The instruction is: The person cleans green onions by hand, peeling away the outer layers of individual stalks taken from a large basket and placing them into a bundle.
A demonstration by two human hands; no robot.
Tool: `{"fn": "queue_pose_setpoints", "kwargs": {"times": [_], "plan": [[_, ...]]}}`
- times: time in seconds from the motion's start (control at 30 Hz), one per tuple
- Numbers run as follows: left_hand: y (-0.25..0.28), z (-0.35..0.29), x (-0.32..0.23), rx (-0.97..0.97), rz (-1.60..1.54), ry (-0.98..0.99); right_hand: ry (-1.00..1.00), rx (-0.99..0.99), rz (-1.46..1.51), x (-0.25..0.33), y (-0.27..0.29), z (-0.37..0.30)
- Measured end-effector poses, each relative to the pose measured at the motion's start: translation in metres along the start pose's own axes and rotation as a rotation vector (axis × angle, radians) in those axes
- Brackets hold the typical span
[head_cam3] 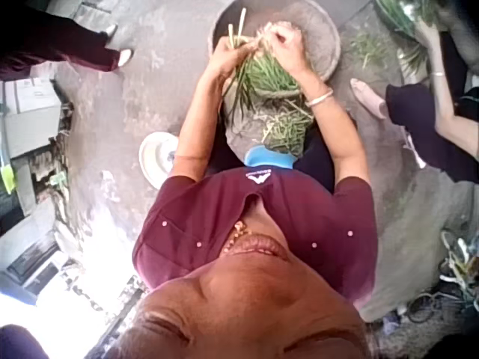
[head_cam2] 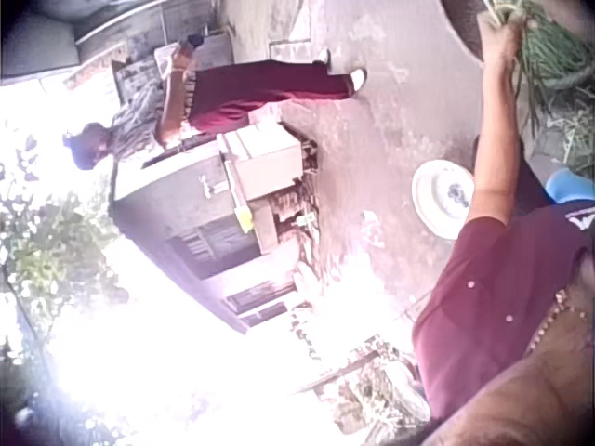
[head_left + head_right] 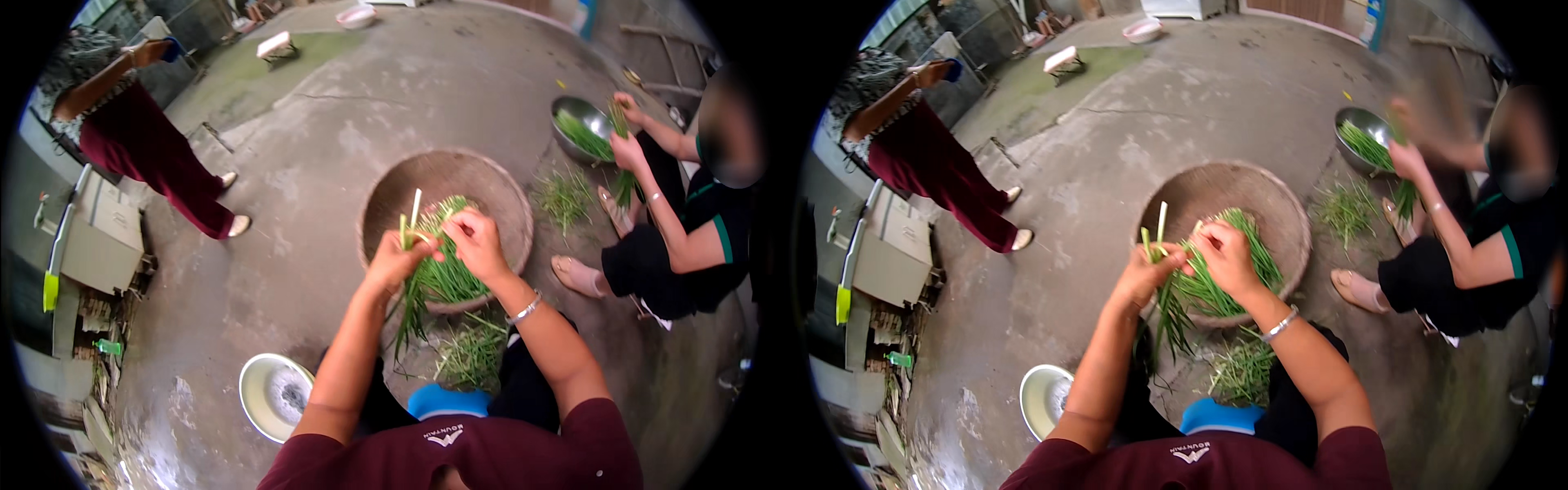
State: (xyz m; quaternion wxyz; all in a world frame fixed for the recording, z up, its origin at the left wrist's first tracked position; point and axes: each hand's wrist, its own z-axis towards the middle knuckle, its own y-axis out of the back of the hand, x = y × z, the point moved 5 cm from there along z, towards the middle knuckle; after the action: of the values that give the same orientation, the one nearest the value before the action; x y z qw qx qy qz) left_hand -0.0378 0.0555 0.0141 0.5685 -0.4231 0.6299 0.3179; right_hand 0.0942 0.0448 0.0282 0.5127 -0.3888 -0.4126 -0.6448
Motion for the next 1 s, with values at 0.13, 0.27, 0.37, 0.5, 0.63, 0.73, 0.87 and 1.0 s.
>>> {"fn": "queue_pose_setpoints", "kwargs": {"times": [0.13,0.27,0.37,0.5,0.63,0.73,0.87,1.0], "plan": [[-0.02,0.001,-0.003,0.045,-0.063,0.017,-0.056,-0.007,0.009,0.004,0.017,-0.007],[-0.023,0.0,0.003,0.088,-0.094,0.053,-0.06,-0.006,0.021,0.006,0.018,-0.01],[-0.021,-0.001,0.005,0.109,-0.13,0.095,-0.064,-0.004,0.026,0.006,0.015,-0.011],[-0.019,0.0,0.007,0.097,-0.205,0.125,-0.078,-0.001,0.011,0.005,0.015,-0.009],[-0.023,-0.002,0.001,0.097,-0.242,0.133,-0.027,0.034,-0.03,0.003,0.02,-0.005],[-0.019,0.0,0.003,0.103,-0.228,0.124,0.01,0.041,-0.06,0.005,0.022,-0.004],[-0.019,0.002,0.002,0.067,-0.231,0.103,0.073,0.071,-0.167,0.008,0.024,-0.004],[-0.019,0.004,0.005,0.023,-0.152,0.079,0.058,0.099,-0.171,0.01,0.023,-0.005]]}}
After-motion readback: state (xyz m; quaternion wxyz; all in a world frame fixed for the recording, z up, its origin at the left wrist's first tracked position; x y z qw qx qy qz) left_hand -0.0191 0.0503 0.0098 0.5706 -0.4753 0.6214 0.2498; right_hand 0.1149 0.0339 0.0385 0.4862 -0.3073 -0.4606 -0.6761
